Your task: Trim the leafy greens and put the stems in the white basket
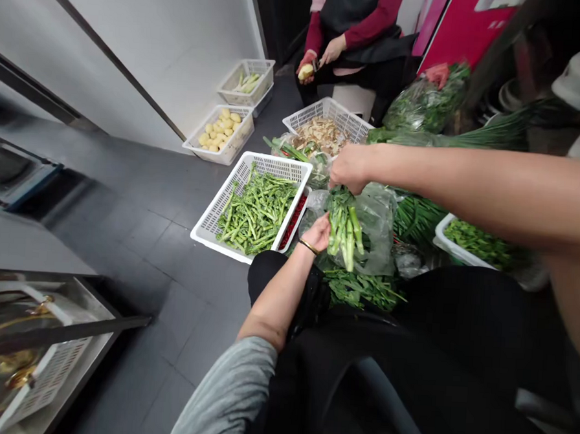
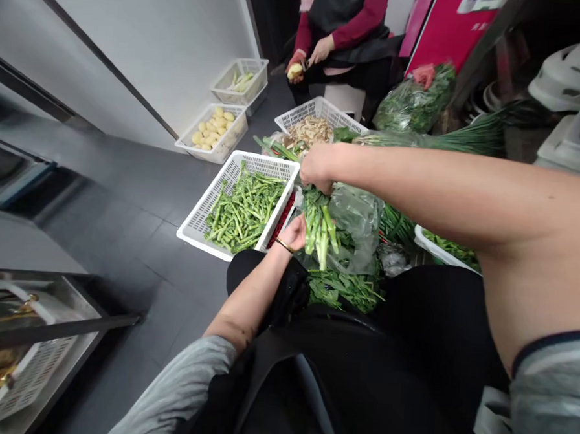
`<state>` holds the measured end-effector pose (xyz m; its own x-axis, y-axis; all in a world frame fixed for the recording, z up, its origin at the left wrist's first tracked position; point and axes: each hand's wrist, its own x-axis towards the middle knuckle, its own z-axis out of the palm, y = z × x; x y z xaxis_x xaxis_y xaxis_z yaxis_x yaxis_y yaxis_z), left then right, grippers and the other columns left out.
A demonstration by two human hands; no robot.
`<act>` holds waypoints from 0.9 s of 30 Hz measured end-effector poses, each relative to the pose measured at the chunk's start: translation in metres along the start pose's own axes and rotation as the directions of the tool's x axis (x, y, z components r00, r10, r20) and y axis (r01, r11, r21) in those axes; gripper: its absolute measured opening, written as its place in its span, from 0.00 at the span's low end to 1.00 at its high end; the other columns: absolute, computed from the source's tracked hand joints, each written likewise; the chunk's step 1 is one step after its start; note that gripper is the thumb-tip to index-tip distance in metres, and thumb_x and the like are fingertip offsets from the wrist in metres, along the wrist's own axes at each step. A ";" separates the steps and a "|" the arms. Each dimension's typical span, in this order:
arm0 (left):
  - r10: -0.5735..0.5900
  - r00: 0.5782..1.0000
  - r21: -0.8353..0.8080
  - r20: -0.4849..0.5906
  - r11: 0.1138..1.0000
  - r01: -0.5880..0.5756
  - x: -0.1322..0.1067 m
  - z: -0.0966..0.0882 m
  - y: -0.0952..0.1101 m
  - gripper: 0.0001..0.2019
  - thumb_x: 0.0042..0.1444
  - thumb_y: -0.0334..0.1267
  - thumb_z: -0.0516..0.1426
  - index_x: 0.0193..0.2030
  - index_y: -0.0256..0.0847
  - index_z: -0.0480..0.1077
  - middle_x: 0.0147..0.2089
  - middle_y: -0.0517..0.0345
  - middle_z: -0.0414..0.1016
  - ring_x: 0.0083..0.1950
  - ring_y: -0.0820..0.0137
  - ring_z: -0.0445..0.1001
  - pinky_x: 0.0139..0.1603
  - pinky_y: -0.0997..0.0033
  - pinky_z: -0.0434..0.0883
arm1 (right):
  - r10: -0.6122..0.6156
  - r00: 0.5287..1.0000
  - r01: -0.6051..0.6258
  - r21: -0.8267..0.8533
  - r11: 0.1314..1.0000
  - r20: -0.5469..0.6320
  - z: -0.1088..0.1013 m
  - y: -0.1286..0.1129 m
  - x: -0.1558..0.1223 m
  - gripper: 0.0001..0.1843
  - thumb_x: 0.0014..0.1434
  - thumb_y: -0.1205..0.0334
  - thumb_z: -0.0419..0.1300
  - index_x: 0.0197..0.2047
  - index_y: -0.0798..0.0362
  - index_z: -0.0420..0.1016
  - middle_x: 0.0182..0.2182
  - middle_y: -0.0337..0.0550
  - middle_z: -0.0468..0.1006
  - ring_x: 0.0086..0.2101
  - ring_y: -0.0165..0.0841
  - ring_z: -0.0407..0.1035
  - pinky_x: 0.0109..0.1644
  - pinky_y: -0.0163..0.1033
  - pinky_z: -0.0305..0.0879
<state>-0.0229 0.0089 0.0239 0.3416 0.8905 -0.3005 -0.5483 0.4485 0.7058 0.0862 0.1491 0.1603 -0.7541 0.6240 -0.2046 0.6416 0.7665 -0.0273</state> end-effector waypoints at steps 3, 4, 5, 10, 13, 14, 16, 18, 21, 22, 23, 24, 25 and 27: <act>-0.150 0.979 0.039 0.141 0.989 0.146 -0.010 0.008 -0.014 0.28 0.30 0.46 0.69 0.39 0.32 0.73 0.40 0.41 0.77 0.33 0.64 0.76 0.31 0.68 0.70 | -0.061 0.997 0.060 0.011 0.998 0.041 0.004 -0.013 0.001 0.09 0.53 0.61 0.63 0.24 0.55 0.75 0.23 0.34 0.76 0.36 0.28 0.71 0.45 0.38 0.62; -0.166 0.976 0.056 0.140 0.986 0.160 -0.012 0.009 -0.015 0.24 0.31 0.44 0.69 0.35 0.30 0.74 0.37 0.42 0.77 0.29 0.67 0.74 0.28 0.70 0.69 | -0.093 0.995 0.093 0.000 0.996 0.018 0.000 -0.020 -0.005 0.06 0.52 0.62 0.64 0.27 0.55 0.76 0.27 0.35 0.77 0.38 0.29 0.71 0.47 0.40 0.62; -0.157 0.981 0.061 0.116 0.987 0.150 -0.013 0.011 -0.014 0.22 0.31 0.43 0.69 0.32 0.30 0.74 0.33 0.44 0.77 0.26 0.69 0.73 0.27 0.71 0.68 | -0.122 0.992 0.121 -0.019 0.992 -0.037 -0.007 -0.027 -0.015 0.03 0.51 0.64 0.64 0.31 0.54 0.77 0.31 0.37 0.78 0.42 0.32 0.70 0.49 0.41 0.62; -0.007 0.999 0.063 -0.033 0.998 0.009 -0.026 0.016 0.003 0.18 0.30 0.39 0.69 0.29 0.31 0.73 0.27 0.52 0.76 0.25 0.72 0.71 0.30 0.70 0.69 | -0.026 0.819 0.033 0.003 0.999 -0.574 -0.035 -0.055 -0.105 0.28 0.55 0.63 0.59 0.60 0.53 0.63 0.56 0.50 0.67 0.57 0.46 0.58 0.57 0.52 0.56; 0.077 0.997 0.116 -0.021 0.991 -0.074 -0.038 0.028 0.006 0.17 0.29 0.35 0.69 0.29 0.34 0.73 0.28 0.55 0.75 0.27 0.73 0.72 0.33 0.72 0.69 | 0.440 0.767 -0.213 0.461 0.861 -0.468 0.004 -0.067 -0.144 0.23 0.51 0.48 0.62 0.46 0.54 0.73 0.34 0.47 0.77 0.35 0.40 0.72 0.37 0.44 0.67; 0.097 0.995 0.131 -0.003 0.987 -0.095 -0.043 0.033 0.004 0.17 0.29 0.33 0.69 0.30 0.35 0.73 0.29 0.56 0.75 0.28 0.73 0.73 0.34 0.72 0.69 | 0.460 0.825 -0.212 0.575 0.790 -0.328 0.025 -0.071 -0.149 0.20 0.49 0.46 0.63 0.38 0.54 0.74 0.26 0.44 0.76 0.27 0.37 0.70 0.31 0.41 0.65; 0.099 0.995 0.153 0.030 0.983 -0.102 -0.050 0.042 0.001 0.19 0.28 0.31 0.69 0.32 0.36 0.74 0.29 0.57 0.75 0.30 0.73 0.73 0.35 0.73 0.70 | 0.447 0.880 -0.167 0.776 0.609 -0.161 0.067 -0.079 -0.151 0.18 0.47 0.46 0.63 0.26 0.54 0.71 0.19 0.40 0.72 0.21 0.32 0.67 0.25 0.37 0.61; 0.054 0.998 0.156 0.041 0.986 -0.060 -0.059 0.046 -0.001 0.20 0.28 0.30 0.69 0.34 0.35 0.73 0.29 0.58 0.75 0.28 0.73 0.72 0.32 0.73 0.69 | 0.473 0.876 -0.095 0.926 0.365 -0.097 0.097 -0.085 -0.150 0.19 0.45 0.45 0.63 0.24 0.53 0.68 0.16 0.38 0.69 0.19 0.29 0.64 0.23 0.35 0.59; -0.022 0.998 0.087 -0.064 0.996 0.028 -0.076 0.041 0.005 0.21 0.31 0.30 0.67 0.36 0.34 0.71 0.24 0.61 0.71 0.22 0.75 0.69 0.25 0.75 0.67 | 0.518 0.854 0.044 0.998 0.034 -0.055 0.110 -0.090 -0.157 0.22 0.42 0.44 0.65 0.29 0.55 0.68 0.14 0.35 0.69 0.17 0.28 0.63 0.21 0.34 0.59; -0.023 0.993 0.037 -0.118 0.999 0.028 -0.084 0.037 0.007 0.20 0.31 0.30 0.67 0.36 0.35 0.71 0.23 0.64 0.70 0.21 0.76 0.69 0.24 0.76 0.67 | 0.517 0.855 0.075 0.997 -0.037 -0.045 0.109 -0.091 -0.161 0.23 0.41 0.45 0.66 0.31 0.55 0.68 0.14 0.35 0.69 0.16 0.27 0.63 0.20 0.33 0.59; -0.009 0.987 -0.018 -0.161 1.000 0.006 -0.092 0.034 0.010 0.19 0.32 0.29 0.66 0.35 0.35 0.70 0.22 0.65 0.69 0.21 0.76 0.69 0.26 0.76 0.68 | 0.511 0.859 0.095 0.991 -0.089 -0.036 0.107 -0.094 -0.165 0.24 0.41 0.45 0.67 0.33 0.55 0.68 0.14 0.34 0.69 0.15 0.26 0.62 0.19 0.32 0.58; 0.009 0.984 -0.068 -0.179 0.997 -0.022 -0.100 0.032 0.011 0.17 0.33 0.28 0.65 0.33 0.36 0.69 0.24 0.64 0.70 0.24 0.76 0.71 0.30 0.75 0.70 | 0.504 0.863 0.108 0.986 -0.128 -0.029 0.106 -0.098 -0.167 0.25 0.41 0.46 0.67 0.35 0.55 0.67 0.14 0.33 0.69 0.15 0.26 0.62 0.18 0.31 0.57; 0.025 0.986 -0.107 -0.168 0.993 -0.044 -0.108 0.031 0.010 0.16 0.33 0.27 0.64 0.32 0.36 0.68 0.27 0.62 0.72 0.29 0.74 0.74 0.35 0.73 0.72 | 0.495 0.868 0.114 0.981 -0.155 -0.023 0.105 -0.103 -0.167 0.26 0.40 0.47 0.68 0.37 0.54 0.65 0.14 0.32 0.69 0.15 0.26 0.62 0.17 0.31 0.57; 0.008 0.996 -0.126 -0.087 0.992 -0.019 -0.122 0.031 0.006 0.14 0.34 0.26 0.63 0.32 0.36 0.68 0.36 0.56 0.76 0.39 0.68 0.76 0.43 0.68 0.72 | 0.480 0.877 0.123 0.976 -0.178 -0.023 0.105 -0.117 -0.161 0.27 0.40 0.48 0.68 0.38 0.52 0.63 0.15 0.30 0.69 0.14 0.26 0.63 0.16 0.30 0.57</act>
<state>-0.0440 -0.0997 0.0847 0.2694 0.8974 -0.3493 -0.6464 0.4374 0.6252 0.1475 -0.0573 0.0938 -0.3561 0.9189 -0.1700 -0.0702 -0.2077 -0.9757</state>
